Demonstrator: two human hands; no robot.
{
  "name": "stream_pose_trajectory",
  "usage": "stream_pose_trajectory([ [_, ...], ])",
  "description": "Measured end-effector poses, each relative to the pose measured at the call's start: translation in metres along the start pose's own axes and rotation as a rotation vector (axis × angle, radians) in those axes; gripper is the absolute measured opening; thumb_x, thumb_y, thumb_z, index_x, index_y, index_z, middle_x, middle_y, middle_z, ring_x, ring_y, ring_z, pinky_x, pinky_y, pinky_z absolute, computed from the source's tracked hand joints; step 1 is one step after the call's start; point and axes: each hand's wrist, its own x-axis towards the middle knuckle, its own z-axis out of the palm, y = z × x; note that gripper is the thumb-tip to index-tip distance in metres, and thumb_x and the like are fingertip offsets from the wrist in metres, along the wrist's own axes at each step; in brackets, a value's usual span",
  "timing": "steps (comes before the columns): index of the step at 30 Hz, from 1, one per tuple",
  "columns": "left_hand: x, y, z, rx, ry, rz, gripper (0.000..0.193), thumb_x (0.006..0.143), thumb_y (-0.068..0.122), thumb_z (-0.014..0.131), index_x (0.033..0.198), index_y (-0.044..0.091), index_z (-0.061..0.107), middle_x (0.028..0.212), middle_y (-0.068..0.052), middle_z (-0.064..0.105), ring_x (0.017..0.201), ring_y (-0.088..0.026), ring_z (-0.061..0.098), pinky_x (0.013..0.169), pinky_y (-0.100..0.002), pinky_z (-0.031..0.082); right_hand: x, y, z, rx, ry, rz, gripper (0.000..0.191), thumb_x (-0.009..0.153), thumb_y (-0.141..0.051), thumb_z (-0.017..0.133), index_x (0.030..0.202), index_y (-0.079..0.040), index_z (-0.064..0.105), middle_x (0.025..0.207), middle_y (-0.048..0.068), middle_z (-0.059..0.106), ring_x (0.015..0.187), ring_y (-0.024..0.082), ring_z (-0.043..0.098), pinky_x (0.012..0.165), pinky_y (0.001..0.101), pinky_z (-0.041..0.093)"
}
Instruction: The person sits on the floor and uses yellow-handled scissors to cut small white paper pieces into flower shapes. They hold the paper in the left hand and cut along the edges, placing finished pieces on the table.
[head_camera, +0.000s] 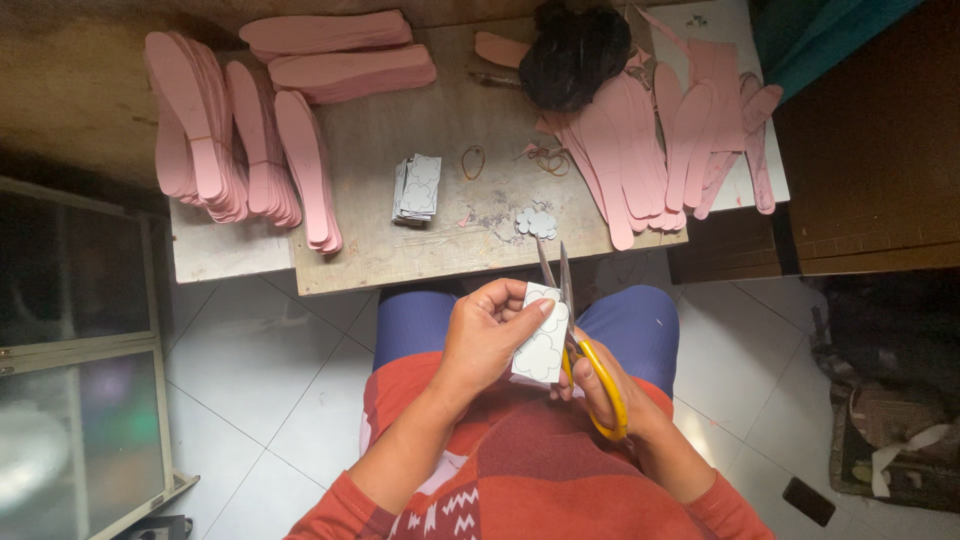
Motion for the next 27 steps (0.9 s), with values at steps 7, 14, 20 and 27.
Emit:
stream_pose_trajectory([
  [7,0.000,0.007,-0.003,0.018,-0.003,-0.006,0.018,0.091,0.010,0.075,0.104,-0.004,0.071,0.088,-0.007,0.076,0.075,-0.007,0.070,0.067,-0.021,0.058,0.001,0.000,-0.001,0.039,-0.011,0.057,0.084,0.092,-0.078,0.045,0.123,0.000,0.051,0.078,0.000,0.050,0.066,0.009,0.049,0.064,0.0266,0.053],
  [14,0.001,0.007,-0.010,0.015,-0.010,0.000,0.020,0.091,0.010,0.075,0.104,-0.004,0.071,0.090,-0.007,0.076,0.076,-0.007,0.070,0.066,-0.022,0.058,-0.001,-0.005,-0.002,0.046,-0.029,0.079,0.072,0.094,-0.075,0.046,0.106,-0.004,0.051,0.076,-0.001,0.048,0.063,0.008,0.048,0.060,0.0239,0.049],
  [20,0.007,0.003,-0.017,0.053,0.008,0.027,0.022,0.090,0.009,0.076,0.107,-0.004,0.071,0.090,-0.007,0.075,0.077,-0.007,0.069,0.067,-0.022,0.058,-0.001,-0.006,-0.003,0.072,-0.038,0.128,0.068,0.094,-0.073,0.048,0.101,-0.005,0.050,0.070,-0.003,0.044,0.056,0.007,0.044,0.054,0.0239,0.049],
  [27,0.004,0.005,-0.017,-0.052,-0.012,-0.001,0.022,0.091,0.008,0.073,0.108,-0.004,0.068,0.091,-0.007,0.074,0.077,-0.008,0.071,0.064,-0.022,0.058,0.001,-0.010,-0.002,0.028,-0.059,0.074,0.064,0.100,-0.066,0.044,0.109,-0.003,0.052,0.073,0.000,0.048,0.063,0.009,0.049,0.061,0.0252,0.050],
])
